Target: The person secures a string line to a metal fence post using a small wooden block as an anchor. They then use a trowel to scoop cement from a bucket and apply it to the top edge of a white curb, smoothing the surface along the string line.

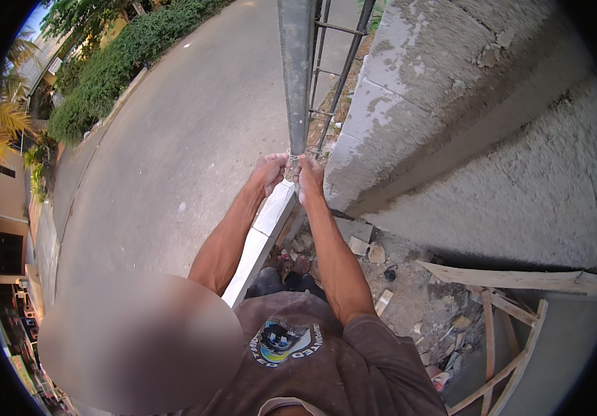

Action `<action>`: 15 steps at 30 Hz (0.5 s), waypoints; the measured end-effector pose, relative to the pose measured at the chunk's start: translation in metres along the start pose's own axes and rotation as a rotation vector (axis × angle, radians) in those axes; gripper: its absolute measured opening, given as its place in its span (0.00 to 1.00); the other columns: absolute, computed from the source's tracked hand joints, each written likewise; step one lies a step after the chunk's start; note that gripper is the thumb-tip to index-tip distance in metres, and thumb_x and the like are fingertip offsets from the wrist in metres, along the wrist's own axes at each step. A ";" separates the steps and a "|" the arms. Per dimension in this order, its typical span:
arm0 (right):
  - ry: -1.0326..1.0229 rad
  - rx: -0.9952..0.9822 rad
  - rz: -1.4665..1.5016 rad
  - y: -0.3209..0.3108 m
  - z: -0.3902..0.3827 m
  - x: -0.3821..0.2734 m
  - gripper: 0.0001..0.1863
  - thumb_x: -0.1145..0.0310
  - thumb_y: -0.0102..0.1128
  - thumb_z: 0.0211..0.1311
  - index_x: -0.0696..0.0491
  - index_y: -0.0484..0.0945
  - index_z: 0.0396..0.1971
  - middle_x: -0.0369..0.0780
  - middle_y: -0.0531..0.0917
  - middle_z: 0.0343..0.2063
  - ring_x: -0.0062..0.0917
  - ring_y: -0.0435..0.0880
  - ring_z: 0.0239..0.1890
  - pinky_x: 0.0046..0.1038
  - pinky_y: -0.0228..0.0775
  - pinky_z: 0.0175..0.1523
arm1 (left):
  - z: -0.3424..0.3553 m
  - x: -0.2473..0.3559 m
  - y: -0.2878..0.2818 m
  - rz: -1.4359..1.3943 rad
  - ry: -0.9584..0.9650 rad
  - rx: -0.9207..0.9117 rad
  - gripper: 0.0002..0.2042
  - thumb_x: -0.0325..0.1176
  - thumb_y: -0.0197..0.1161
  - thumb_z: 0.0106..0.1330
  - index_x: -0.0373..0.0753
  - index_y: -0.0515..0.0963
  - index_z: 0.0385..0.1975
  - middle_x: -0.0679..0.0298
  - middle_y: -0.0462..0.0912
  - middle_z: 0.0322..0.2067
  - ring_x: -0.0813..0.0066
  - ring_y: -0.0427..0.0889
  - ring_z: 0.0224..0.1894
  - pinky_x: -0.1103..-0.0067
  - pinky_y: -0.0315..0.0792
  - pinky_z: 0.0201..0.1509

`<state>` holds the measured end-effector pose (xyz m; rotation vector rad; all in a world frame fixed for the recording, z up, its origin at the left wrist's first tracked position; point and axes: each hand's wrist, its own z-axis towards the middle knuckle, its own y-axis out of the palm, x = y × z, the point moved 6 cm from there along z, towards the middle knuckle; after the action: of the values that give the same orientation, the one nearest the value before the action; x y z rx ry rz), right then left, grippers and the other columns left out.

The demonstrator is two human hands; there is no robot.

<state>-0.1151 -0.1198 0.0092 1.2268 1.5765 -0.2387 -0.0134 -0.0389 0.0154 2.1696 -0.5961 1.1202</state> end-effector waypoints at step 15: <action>0.014 -0.080 0.219 -0.005 0.003 0.008 0.07 0.64 0.58 0.71 0.50 0.76 0.39 0.32 0.78 0.31 0.19 0.79 0.31 0.23 0.71 0.30 | -0.014 0.044 -0.021 0.473 0.154 0.124 0.11 0.37 0.65 0.62 0.35 0.82 0.25 0.66 0.77 0.17 0.78 0.71 0.16 0.76 0.64 0.20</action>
<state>-0.1162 -0.1193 -0.0005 1.3281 1.4358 -0.0262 0.0155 -0.0192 0.0520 2.0718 -1.0273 1.5908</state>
